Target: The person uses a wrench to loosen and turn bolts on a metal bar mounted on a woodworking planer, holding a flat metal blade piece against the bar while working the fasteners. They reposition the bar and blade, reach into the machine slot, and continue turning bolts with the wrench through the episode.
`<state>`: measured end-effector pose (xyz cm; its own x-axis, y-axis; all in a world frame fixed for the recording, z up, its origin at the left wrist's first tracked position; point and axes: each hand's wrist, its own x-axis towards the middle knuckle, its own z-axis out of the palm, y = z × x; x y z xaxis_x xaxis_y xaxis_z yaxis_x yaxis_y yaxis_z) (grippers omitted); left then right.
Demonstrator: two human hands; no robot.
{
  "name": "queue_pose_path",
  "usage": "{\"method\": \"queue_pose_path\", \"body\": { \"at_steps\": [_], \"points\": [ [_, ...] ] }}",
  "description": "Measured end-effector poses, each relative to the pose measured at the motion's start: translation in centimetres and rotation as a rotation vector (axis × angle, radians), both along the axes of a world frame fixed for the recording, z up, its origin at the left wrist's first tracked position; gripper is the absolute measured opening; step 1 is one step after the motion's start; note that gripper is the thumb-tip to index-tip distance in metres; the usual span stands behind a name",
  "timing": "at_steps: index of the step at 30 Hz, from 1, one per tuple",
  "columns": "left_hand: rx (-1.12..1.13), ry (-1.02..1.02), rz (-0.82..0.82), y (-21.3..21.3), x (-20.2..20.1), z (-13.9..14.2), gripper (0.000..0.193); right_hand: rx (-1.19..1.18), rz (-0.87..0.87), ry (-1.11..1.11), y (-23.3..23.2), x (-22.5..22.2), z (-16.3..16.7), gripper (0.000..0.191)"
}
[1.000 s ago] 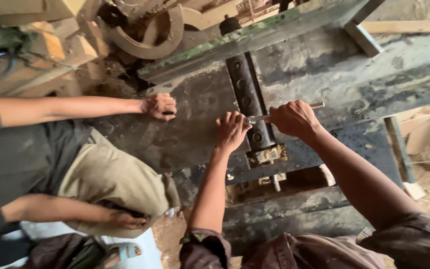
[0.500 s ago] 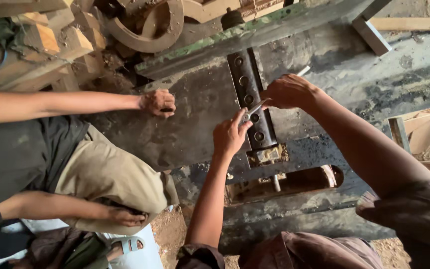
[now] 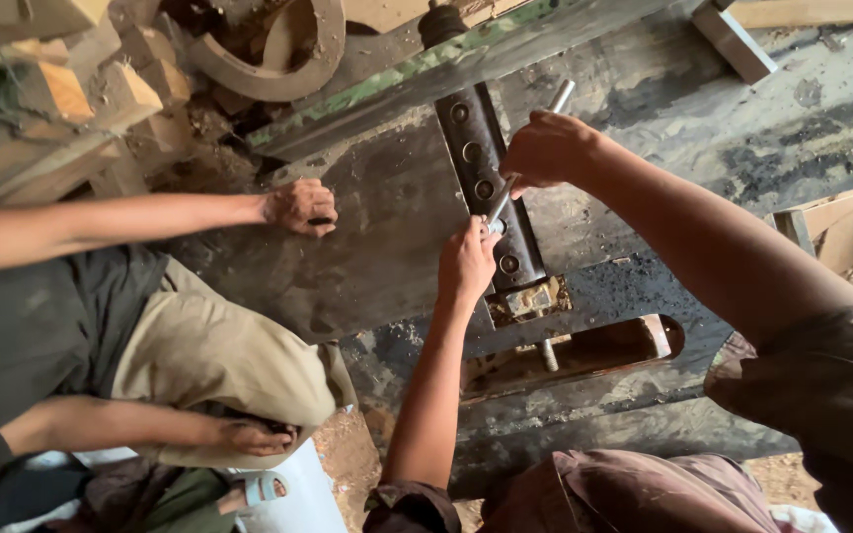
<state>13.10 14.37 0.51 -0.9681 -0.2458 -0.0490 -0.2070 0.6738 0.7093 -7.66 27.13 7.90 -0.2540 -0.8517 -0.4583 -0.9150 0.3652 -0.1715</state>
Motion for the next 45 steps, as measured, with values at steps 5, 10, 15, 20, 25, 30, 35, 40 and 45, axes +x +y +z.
{"method": "queue_pose_path", "body": {
  "at_steps": [5, 10, 15, 20, 25, 30, 35, 40, 45],
  "points": [
    [-0.151, -0.129, 0.008, 1.2, -0.3, -0.4, 0.020, 0.024, 0.062, 0.069, 0.2, 0.2, -1.8, 0.033],
    [-0.234, -0.202, -0.020, 1.8, -0.1, -1.8, 0.020, 0.085, 0.103, 0.077, -1.1, -0.2, -3.6, 0.028],
    [-0.276, -0.238, -0.003, 2.0, 0.7, -2.5, 0.016, -0.013, 0.165, 0.084, -1.4, 0.0, -4.5, 0.035],
    [-0.376, -0.028, -0.130, 1.6, 0.7, -2.3, 0.017, -0.148, 0.065, -0.063, 2.8, 1.3, -6.9, 0.038],
    [-0.351, -0.024, -0.255, 0.7, -0.7, -1.9, 0.018, -0.279, -0.088, -0.171, 6.0, 1.9, -8.8, 0.041],
    [-0.334, -0.153, -0.303, 1.8, -2.0, -1.3, 0.017, -0.263, -0.034, -0.109, 5.8, 0.1, -7.9, 0.040],
    [-0.374, -0.183, -0.075, 3.8, -1.5, -1.6, 0.021, -0.295, 0.209, 0.114, 3.9, -2.1, -7.9, 0.040],
    [-0.398, -0.134, -0.143, 3.2, -0.5, -2.6, 0.023, -0.316, 0.206, 0.064, 5.0, -0.3, -9.7, 0.035],
    [-0.403, -0.098, -0.228, 2.4, -0.3, -2.6, 0.017, -0.356, 0.009, -0.049, 6.6, 1.8, -8.8, 0.034]
  ]
}}
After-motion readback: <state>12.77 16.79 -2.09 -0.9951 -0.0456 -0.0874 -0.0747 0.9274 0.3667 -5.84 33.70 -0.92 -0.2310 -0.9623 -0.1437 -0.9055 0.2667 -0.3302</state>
